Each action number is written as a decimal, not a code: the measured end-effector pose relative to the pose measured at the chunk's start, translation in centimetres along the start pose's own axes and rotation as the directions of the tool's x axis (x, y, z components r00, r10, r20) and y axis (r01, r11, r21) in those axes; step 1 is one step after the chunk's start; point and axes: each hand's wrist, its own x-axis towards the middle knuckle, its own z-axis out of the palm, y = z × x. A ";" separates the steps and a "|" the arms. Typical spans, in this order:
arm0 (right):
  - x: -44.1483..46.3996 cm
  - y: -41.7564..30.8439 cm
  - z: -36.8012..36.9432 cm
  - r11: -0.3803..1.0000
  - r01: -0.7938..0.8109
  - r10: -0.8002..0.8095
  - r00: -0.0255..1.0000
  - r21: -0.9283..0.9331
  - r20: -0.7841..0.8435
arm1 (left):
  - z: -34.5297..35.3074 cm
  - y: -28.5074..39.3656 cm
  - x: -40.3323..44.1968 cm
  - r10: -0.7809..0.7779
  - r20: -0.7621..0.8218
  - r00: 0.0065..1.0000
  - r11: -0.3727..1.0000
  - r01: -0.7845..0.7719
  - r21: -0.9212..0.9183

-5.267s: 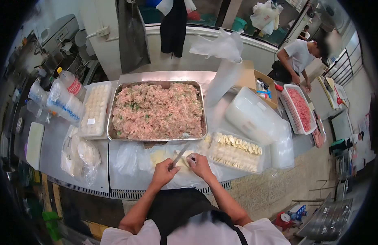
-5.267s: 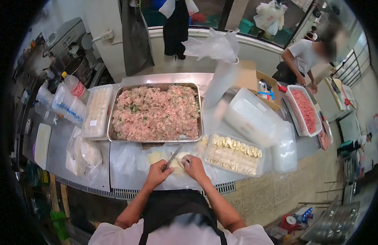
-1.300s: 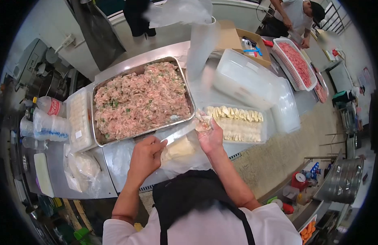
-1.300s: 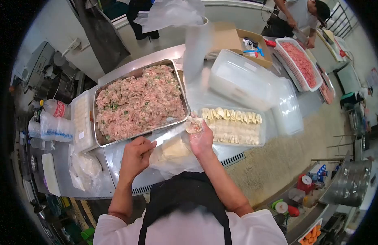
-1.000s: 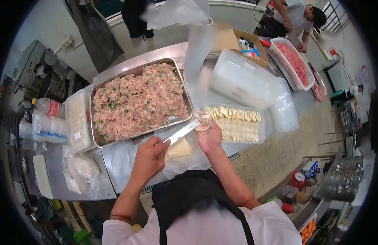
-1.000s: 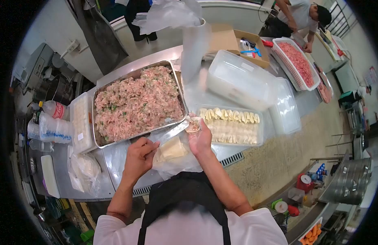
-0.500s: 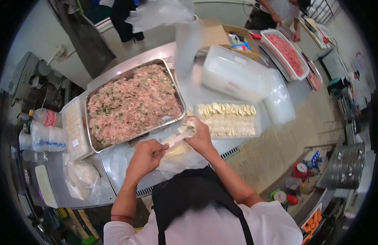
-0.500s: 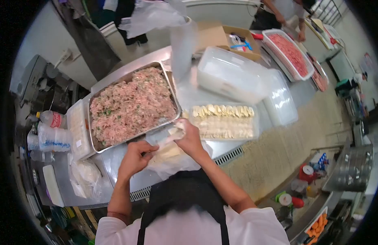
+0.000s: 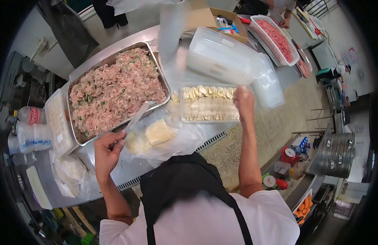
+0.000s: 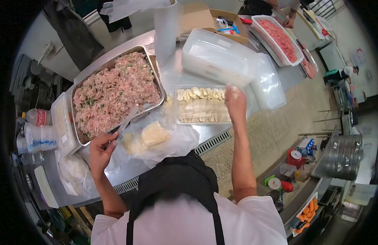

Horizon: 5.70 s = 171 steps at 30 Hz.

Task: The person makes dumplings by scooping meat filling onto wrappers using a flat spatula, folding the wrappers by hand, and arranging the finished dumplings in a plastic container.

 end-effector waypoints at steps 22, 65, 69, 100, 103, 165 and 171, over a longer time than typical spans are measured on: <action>-2.3 6.0 14.1 0.887 0.184 -0.138 0.981 -0.423 0.136 | 1.0 -2.5 -2.4 -0.133 -0.052 0.990 0.984 0.125 -0.130; -8.3 0.8 13.4 0.925 -0.332 0.113 0.706 0.187 0.699 | 0.0 -4.3 9.1 0.063 0.044 0.997 0.777 -0.076 0.625; -8.5 2.8 12.7 0.360 -0.765 0.208 0.623 0.533 0.754 | 2.5 -8.3 11.0 -0.080 0.095 0.992 0.626 -0.024 0.779; -6.4 -1.0 21.3 0.208 -0.691 0.403 0.705 0.692 0.583 | 4.2 -2.2 1.3 0.243 -0.060 0.968 0.939 -0.219 0.265; -6.9 -2.5 21.5 0.208 -0.667 0.358 0.733 0.716 0.579 | 6.0 -2.2 1.4 0.269 -0.162 0.949 0.960 -0.252 0.120; -8.0 -0.6 14.9 0.288 -0.630 -0.114 0.726 0.721 0.679 | 7.5 0.7 1.6 0.245 0.068 0.967 0.954 -0.253 0.158; -10.4 -2.4 13.0 0.996 0.083 -0.091 0.856 0.039 0.509 | 5.3 2.4 0.0 0.187 0.105 0.977 0.982 -0.186 -0.026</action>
